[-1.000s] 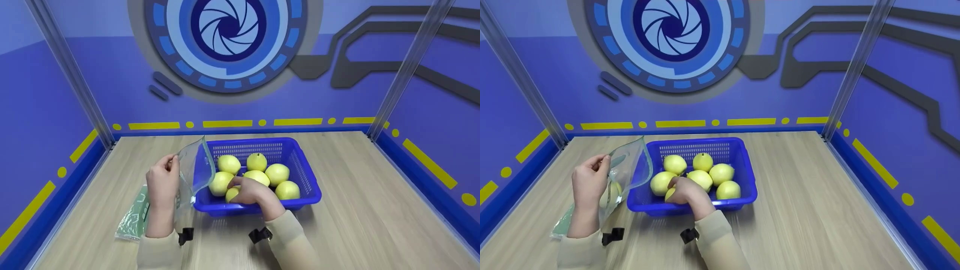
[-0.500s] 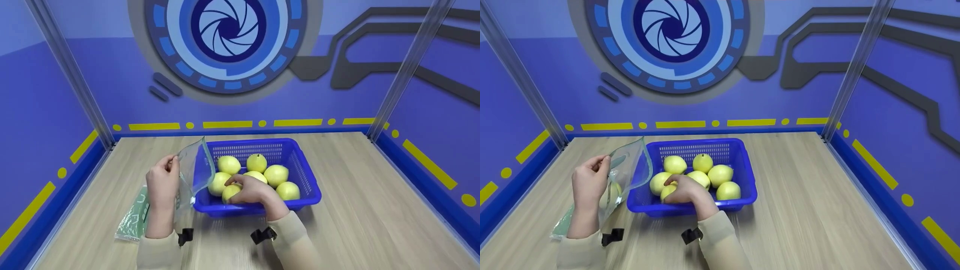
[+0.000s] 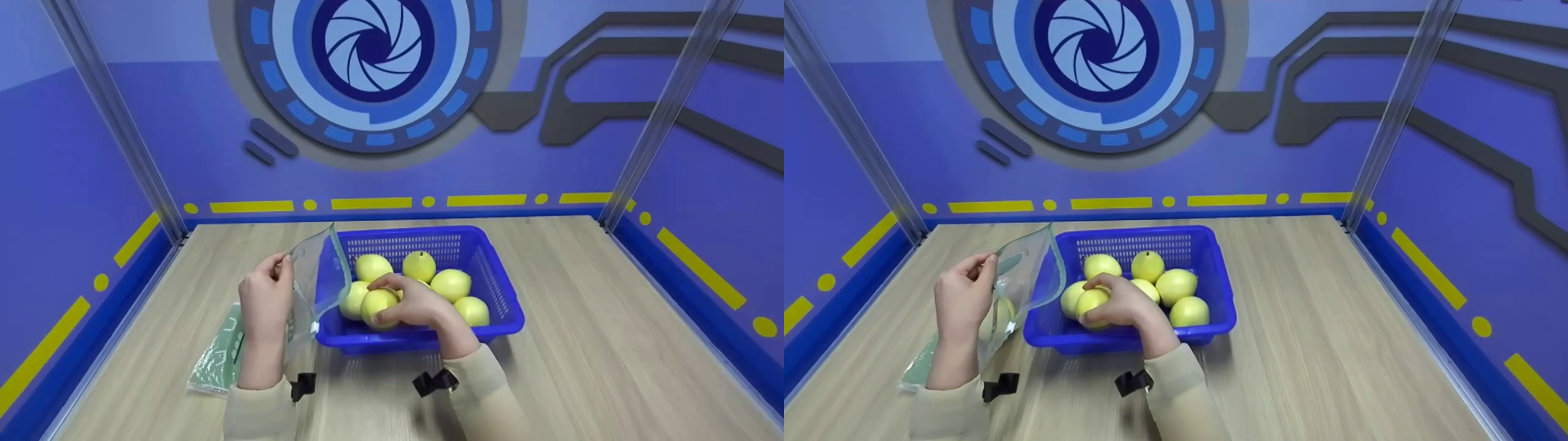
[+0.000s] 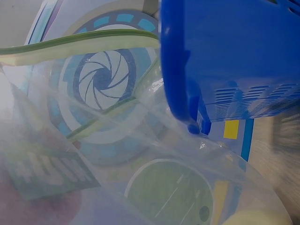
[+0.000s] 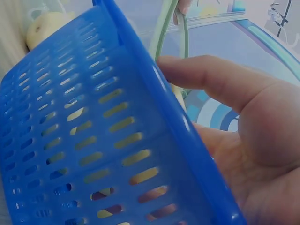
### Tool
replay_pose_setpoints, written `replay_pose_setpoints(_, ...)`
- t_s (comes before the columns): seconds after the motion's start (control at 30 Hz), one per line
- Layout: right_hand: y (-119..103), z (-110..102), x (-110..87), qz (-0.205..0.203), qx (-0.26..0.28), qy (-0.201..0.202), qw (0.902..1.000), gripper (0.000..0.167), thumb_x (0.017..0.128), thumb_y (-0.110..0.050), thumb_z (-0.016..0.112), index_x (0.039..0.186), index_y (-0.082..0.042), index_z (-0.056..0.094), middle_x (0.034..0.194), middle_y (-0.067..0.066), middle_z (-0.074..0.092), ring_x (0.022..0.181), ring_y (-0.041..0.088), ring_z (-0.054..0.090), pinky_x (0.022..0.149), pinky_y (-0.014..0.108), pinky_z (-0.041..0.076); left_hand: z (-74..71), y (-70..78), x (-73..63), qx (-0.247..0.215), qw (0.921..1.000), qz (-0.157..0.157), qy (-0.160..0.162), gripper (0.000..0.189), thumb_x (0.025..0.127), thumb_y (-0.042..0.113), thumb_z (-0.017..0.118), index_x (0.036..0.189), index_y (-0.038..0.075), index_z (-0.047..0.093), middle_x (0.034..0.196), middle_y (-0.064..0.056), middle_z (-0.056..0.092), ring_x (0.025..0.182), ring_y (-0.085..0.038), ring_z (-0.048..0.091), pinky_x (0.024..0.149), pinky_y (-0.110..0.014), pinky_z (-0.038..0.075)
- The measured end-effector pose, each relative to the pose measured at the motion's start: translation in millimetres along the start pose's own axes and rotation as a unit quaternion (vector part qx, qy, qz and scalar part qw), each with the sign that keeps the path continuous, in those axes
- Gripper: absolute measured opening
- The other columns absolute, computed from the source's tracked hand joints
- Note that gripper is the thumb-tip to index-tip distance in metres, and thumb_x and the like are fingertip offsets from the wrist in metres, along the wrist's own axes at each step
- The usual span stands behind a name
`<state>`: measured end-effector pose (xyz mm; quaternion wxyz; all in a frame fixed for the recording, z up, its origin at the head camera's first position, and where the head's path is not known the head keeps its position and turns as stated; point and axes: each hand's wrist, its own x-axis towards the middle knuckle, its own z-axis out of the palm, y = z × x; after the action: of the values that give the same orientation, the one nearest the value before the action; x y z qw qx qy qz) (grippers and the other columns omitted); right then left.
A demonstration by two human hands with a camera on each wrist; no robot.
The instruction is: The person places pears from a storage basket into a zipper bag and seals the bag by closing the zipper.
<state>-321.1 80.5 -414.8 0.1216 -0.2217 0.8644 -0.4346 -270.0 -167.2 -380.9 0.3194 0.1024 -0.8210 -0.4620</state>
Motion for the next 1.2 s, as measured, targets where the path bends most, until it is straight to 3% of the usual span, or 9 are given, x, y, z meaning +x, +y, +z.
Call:
replay_pose_setpoints(0.2,-1,-3,-0.6,-0.014,0.039,0.023,0.9989,0.056,0.077,-0.023,0.087,0.129,-0.023,0.066,0.127,0.007,0.064,0.096,0.022,0.061,0.08,0.033,0.052,-0.8,-0.2,0.2,0.001,1.0,0.003,-0.002,0.025,0.101,0.011,0.061,0.113,-0.005,0.076,0.074,-0.011,0.061,0.059,-0.014,0.045,0.052,-0.02,0.033)
replay_pose_setpoints(0.37,-2,-3,1.0,-0.035,0.061,0.06,0.9957,0.058,0.075,-0.024,0.088,0.13,-0.023,0.067,0.127,0.006,0.066,0.111,0.026,0.06,0.094,0.038,0.049,-0.8,-0.5,0.0,-0.001,1.0,0.001,-0.005,0.025,0.101,0.011,0.061,0.114,-0.005,0.075,0.075,-0.012,0.061,0.059,-0.014,0.045,0.051,-0.02,0.034)
replay_pose_setpoints(0.6,-6,-4,2.5,-0.037,0.118,0.09,0.9883,0.058,0.077,-0.024,0.088,0.131,-0.026,0.066,0.137,0.001,0.063,0.117,0.026,0.058,0.099,0.04,0.048,-0.6,-1.3,0.7,-0.001,1.0,0.003,-0.003,0.024,0.101,0.011,0.061,0.113,-0.004,0.076,0.074,-0.011,0.061,0.059,-0.014,0.045,0.052,-0.02,0.034)
replay_pose_setpoints(0.97,-22,0,8.2,-0.086,0.195,0.093,0.9727,0.063,0.082,-0.013,0.086,0.139,-0.015,0.06,0.147,0.01,0.055,0.111,0.025,0.065,0.097,0.039,0.053,-0.6,-0.4,0.6,-0.003,0.9999,-0.006,-0.011,0.025,0.102,0.012,0.061,0.115,-0.003,0.076,0.075,-0.01,0.061,0.06,-0.014,0.045,0.053,-0.021,0.034)
replay_pose_setpoints(1.2,-43,4,17.8,-0.099,0.226,0.081,0.9656,0.064,0.081,-0.009,0.085,0.139,-0.017,0.061,0.148,0.009,0.052,0.112,0.03,0.063,0.091,0.037,0.055,-2.7,-1.1,0.5,-0.009,0.9999,-0.005,-0.011,0.025,0.102,0.012,0.061,0.115,-0.002,0.076,0.074,-0.009,0.059,0.059,-0.012,0.044,0.052,-0.02,0.033)
